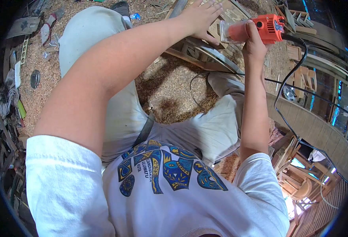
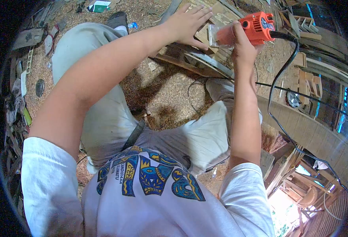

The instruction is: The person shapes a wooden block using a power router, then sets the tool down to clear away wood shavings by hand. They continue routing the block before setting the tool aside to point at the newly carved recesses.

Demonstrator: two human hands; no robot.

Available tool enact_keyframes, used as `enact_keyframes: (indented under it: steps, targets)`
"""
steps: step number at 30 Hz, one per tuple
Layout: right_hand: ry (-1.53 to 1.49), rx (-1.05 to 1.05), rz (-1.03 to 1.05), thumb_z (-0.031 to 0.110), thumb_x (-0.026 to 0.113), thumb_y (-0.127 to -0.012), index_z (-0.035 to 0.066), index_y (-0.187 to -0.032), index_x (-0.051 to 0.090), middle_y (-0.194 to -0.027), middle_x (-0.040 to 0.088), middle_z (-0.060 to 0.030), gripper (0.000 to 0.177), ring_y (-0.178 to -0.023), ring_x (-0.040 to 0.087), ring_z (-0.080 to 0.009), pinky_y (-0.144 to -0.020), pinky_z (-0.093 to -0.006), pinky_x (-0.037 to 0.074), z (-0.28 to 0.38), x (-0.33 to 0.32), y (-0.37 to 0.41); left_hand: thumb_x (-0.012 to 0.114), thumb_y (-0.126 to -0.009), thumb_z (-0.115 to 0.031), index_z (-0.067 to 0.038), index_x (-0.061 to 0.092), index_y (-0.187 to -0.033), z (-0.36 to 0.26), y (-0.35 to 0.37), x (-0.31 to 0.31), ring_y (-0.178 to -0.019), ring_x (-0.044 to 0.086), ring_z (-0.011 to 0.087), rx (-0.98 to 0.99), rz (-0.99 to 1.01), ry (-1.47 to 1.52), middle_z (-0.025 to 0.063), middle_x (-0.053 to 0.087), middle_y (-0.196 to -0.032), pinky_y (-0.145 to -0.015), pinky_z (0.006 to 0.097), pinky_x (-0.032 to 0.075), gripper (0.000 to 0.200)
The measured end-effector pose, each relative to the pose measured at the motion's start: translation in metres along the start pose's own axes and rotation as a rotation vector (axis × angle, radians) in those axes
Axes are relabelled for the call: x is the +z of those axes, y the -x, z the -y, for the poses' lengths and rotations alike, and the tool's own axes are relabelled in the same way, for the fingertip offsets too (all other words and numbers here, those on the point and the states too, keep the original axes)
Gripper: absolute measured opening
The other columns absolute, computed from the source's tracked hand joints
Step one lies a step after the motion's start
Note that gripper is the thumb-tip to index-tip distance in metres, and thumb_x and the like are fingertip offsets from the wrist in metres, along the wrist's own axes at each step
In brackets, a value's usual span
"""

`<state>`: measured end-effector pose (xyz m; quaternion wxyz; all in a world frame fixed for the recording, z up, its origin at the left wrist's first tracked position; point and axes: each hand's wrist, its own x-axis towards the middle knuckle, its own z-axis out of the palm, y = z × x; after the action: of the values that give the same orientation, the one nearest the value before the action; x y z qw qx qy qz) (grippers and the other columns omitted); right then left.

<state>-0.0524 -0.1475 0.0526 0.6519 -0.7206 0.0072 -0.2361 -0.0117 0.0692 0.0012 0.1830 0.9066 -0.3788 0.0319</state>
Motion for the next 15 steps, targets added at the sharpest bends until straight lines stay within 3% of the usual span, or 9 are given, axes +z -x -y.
enact_keyframes:
  steps: [4, 6, 8, 9, 13, 15]
  targets:
    - [-0.127, 0.059, -0.113, 0.001, 0.080, -0.088, 0.003, -0.119, 0.065, -0.109, 0.073, -0.0079, 0.034, -0.096, 0.072, -0.0196, -0.088, -0.0361, 0.060, 0.010, 0.006, -0.009, 0.073, -0.071, -0.083, 0.005, 0.028, -0.165, 0.000, -0.001, 0.002, -0.157, 0.035, 0.0379, -0.005, -0.015, 0.060, 0.0246, 0.034, -0.170, -0.131, 0.0523, 0.020, 0.136]
    - [-0.175, 0.014, -0.059, 0.005, 0.080, -0.089, 0.003, -0.113, 0.066, -0.102, 0.074, -0.0067, 0.027, -0.093, 0.073, -0.0208, -0.090, -0.0378, 0.060, 0.014, -0.005, -0.031, 0.074, -0.071, -0.082, 0.005, 0.028, -0.164, 0.002, -0.001, 0.003, -0.156, 0.036, 0.0382, -0.010, 0.001, 0.081, 0.0248, 0.035, -0.169, -0.130, 0.0524, 0.022, 0.136]
    - [-0.219, -0.002, -0.104, 0.005, 0.080, -0.089, 0.004, -0.114, 0.066, -0.104, 0.075, -0.0068, 0.028, -0.094, 0.074, -0.0212, -0.090, -0.0389, 0.061, 0.017, -0.015, -0.052, 0.075, -0.070, -0.082, 0.005, 0.029, -0.164, 0.001, -0.002, 0.006, -0.156, 0.036, 0.0385, -0.010, 0.016, 0.101, 0.0250, 0.035, -0.169, -0.130, 0.0526, 0.024, 0.136]
    - [-0.285, 0.019, -0.109, 0.002, 0.082, -0.086, 0.005, -0.118, 0.062, -0.103, 0.072, -0.0075, 0.038, -0.088, 0.074, -0.0214, -0.081, -0.0382, 0.063, 0.023, -0.018, -0.056, 0.075, -0.070, -0.081, 0.005, 0.029, -0.164, 0.001, -0.002, 0.007, -0.156, 0.036, 0.0386, -0.008, -0.003, 0.085, 0.0250, 0.036, -0.168, -0.129, 0.0528, 0.025, 0.136]
    - [-0.288, -0.007, -0.149, 0.003, 0.083, -0.086, 0.006, -0.120, 0.062, -0.104, 0.072, -0.0079, 0.040, -0.089, 0.074, -0.0223, -0.083, -0.0391, 0.063, 0.026, -0.018, -0.058, 0.076, -0.070, -0.080, 0.005, 0.029, -0.164, 0.000, -0.003, 0.010, -0.155, 0.036, 0.0389, -0.006, -0.038, 0.075, 0.0253, 0.035, -0.168, -0.129, 0.0534, 0.027, 0.136]
    - [-0.343, 0.105, -0.179, 0.005, 0.084, -0.087, 0.006, -0.123, 0.061, -0.106, 0.072, -0.0077, 0.043, -0.091, 0.074, -0.0222, -0.083, -0.0397, 0.063, 0.019, -0.015, -0.052, 0.077, -0.070, -0.080, 0.005, 0.029, -0.164, 0.000, -0.003, 0.011, -0.156, 0.036, 0.0389, -0.003, -0.047, 0.094, 0.0253, 0.035, -0.169, -0.129, 0.0533, 0.027, 0.136]
